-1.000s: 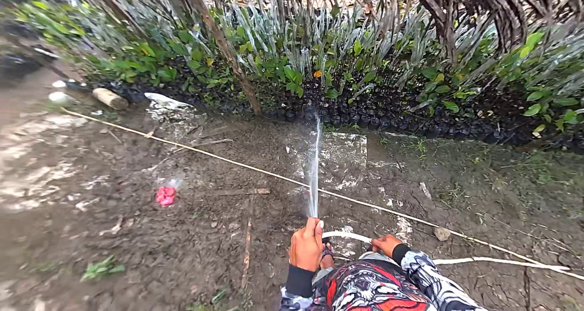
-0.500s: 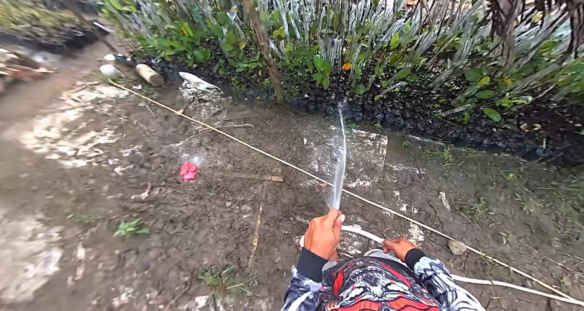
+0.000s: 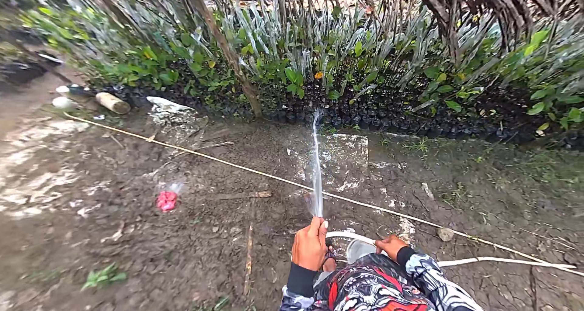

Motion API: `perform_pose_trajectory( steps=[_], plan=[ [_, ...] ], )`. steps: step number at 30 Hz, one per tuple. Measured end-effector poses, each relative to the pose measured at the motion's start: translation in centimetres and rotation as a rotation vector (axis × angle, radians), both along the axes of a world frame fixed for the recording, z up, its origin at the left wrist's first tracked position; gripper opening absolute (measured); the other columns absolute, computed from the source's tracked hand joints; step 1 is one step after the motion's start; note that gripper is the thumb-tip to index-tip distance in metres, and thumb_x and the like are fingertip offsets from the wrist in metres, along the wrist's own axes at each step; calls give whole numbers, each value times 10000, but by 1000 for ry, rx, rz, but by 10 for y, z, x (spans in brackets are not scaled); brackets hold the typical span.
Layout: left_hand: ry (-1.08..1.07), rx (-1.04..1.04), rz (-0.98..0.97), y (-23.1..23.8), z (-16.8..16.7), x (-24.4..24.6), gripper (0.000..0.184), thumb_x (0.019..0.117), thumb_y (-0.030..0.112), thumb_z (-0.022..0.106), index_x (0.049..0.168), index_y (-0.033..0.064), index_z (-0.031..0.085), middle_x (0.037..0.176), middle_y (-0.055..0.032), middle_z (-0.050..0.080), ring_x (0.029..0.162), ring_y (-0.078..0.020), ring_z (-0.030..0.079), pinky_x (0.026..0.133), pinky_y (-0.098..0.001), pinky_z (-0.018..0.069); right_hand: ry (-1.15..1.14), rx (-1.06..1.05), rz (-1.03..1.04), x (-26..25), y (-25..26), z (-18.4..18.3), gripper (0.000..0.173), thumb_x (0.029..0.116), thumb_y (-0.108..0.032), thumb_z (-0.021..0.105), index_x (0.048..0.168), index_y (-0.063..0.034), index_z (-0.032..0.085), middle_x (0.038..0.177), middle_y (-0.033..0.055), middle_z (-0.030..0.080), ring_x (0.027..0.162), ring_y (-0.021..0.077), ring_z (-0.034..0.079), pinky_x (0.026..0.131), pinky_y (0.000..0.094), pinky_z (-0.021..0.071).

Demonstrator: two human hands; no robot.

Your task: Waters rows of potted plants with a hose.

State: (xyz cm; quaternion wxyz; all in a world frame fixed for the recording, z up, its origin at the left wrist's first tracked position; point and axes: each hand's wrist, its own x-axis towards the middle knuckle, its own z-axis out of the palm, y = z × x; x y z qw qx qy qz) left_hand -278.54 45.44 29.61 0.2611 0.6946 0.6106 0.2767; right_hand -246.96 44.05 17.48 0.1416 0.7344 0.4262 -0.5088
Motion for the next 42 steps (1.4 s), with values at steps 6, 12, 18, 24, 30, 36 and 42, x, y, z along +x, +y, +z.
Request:
perform_pose_trajectory(
  steps=[6,12,18,24,30,36,42],
  plan=[
    [-30,136,19,14,3,13,355,1038,329,491,1009,76,738,652,-56,672,567,-208,674,539,-417,566,52,-12,-86,9,4,5,519,1080,-497,481,1129,-72,776,1168,210,713,1147,345,641,1049,549,440],
    [-10,180,85,35,6,28,367,1033,343,486,990,83,741,642,-48,668,556,-193,671,522,-399,561,63,-5,-67,19,33,-18,531,1072,-523,475,1116,-93,784,1168,196,718,1140,334,645,1038,547,447],
    [23,220,171,70,9,37,384,1039,357,472,989,81,735,634,-44,657,542,-184,657,512,-393,551,126,18,-87,26,73,-7,501,1092,-455,478,1119,-50,771,1152,207,714,1119,335,642,1035,535,442],
    [78,140,201,103,14,50,384,1037,352,474,1023,74,738,647,-73,668,571,-242,678,542,-461,556,149,41,-92,41,104,-7,496,1089,-450,491,1107,-42,773,1132,203,722,1082,327,655,1016,532,454],
    [99,145,249,119,16,64,402,1042,368,461,1019,75,736,660,-75,672,582,-245,680,551,-462,557,144,22,-61,55,124,-20,510,1083,-482,486,1107,-64,777,1129,195,721,1058,325,655,1002,529,462],
    [102,94,235,129,17,75,374,1039,351,481,1029,76,735,653,-82,666,581,-254,678,553,-475,552,155,-7,-63,61,138,-7,506,1091,-468,483,1123,-46,761,1110,196,701,987,284,633,956,485,462],
    [77,36,345,149,8,72,346,1050,314,499,1067,57,729,718,-108,695,648,-280,697,618,-516,556,170,-13,-44,71,146,-16,504,1091,-470,479,1126,-55,764,1124,194,709,1008,293,646,972,493,469]
  ],
)
